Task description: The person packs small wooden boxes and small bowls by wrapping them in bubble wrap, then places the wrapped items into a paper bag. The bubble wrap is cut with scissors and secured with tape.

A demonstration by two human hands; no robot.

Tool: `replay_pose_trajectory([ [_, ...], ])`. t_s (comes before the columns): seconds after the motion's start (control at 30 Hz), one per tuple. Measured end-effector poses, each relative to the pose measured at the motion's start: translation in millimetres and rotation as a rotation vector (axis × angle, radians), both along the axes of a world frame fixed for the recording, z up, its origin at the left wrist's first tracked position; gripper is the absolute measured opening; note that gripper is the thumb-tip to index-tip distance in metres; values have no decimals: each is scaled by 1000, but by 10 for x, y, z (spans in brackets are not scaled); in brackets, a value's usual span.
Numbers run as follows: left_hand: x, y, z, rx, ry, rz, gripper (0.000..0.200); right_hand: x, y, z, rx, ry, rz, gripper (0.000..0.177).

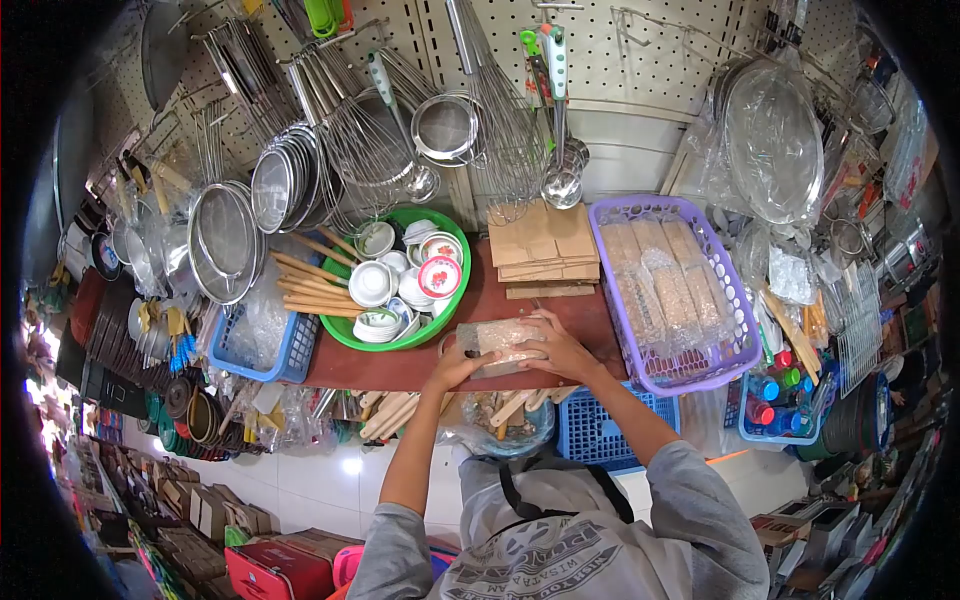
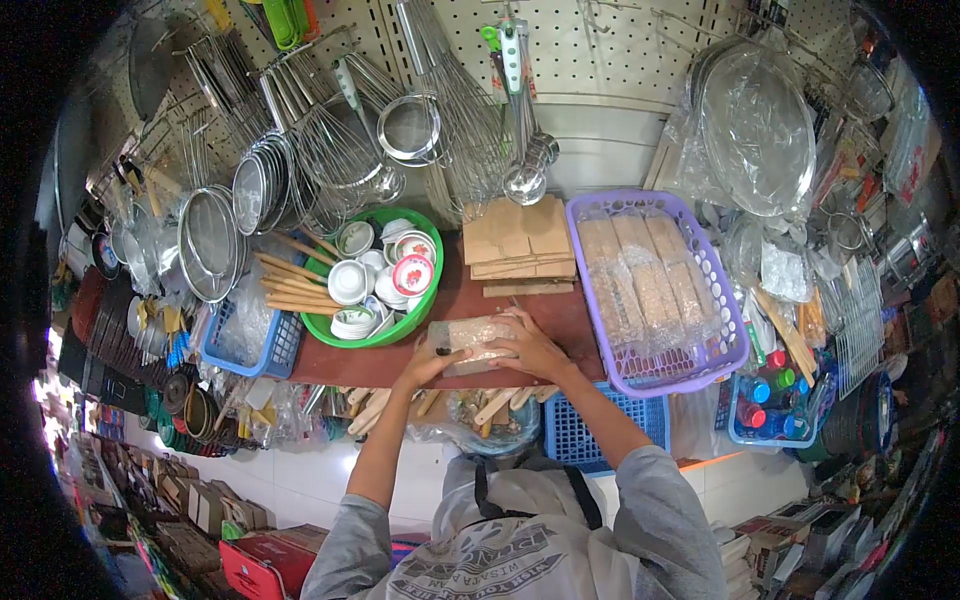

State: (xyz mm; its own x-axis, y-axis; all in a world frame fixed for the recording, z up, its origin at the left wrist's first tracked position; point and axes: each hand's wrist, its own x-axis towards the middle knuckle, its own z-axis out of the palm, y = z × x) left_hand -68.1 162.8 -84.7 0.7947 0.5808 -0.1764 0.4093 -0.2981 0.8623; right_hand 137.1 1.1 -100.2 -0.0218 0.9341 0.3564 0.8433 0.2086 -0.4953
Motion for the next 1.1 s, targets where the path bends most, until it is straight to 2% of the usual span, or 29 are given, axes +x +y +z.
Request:
replay_pose_trajectory([
  [0.1,25,15,71,42,32,17,73,50,70,-2,7,31,10,35],
  [0.2,22,135,-100,33,52,-14,78,74,90,31,-23,29,3,37],
  [0.3,-19,116,-251,177,-64,54,75,80,113,17,-23,11,-22,39],
  [0.4,-77,-76,163,386,32,42,68,67,131,20,-28,9,-68,39],
  [0.5,-67,-56,-22,360,-149,138,64,99,177,69,-3,43,-68,37],
  [0.6,-54,-73,-26,352,-128,210,61,106,211,119,25,84,-96,35],
  [0.7,-14,-73,-23,578,-324,148,53,98,191,168,-8,176,-119,33],
  [0.9,52,-266,143,808,-253,104,48,56,15,291,-48,307,-167,31],
  [1.1,142,-292,490,1082,-220,-205,43,65,-159,572,-144,424,-215,32],
])
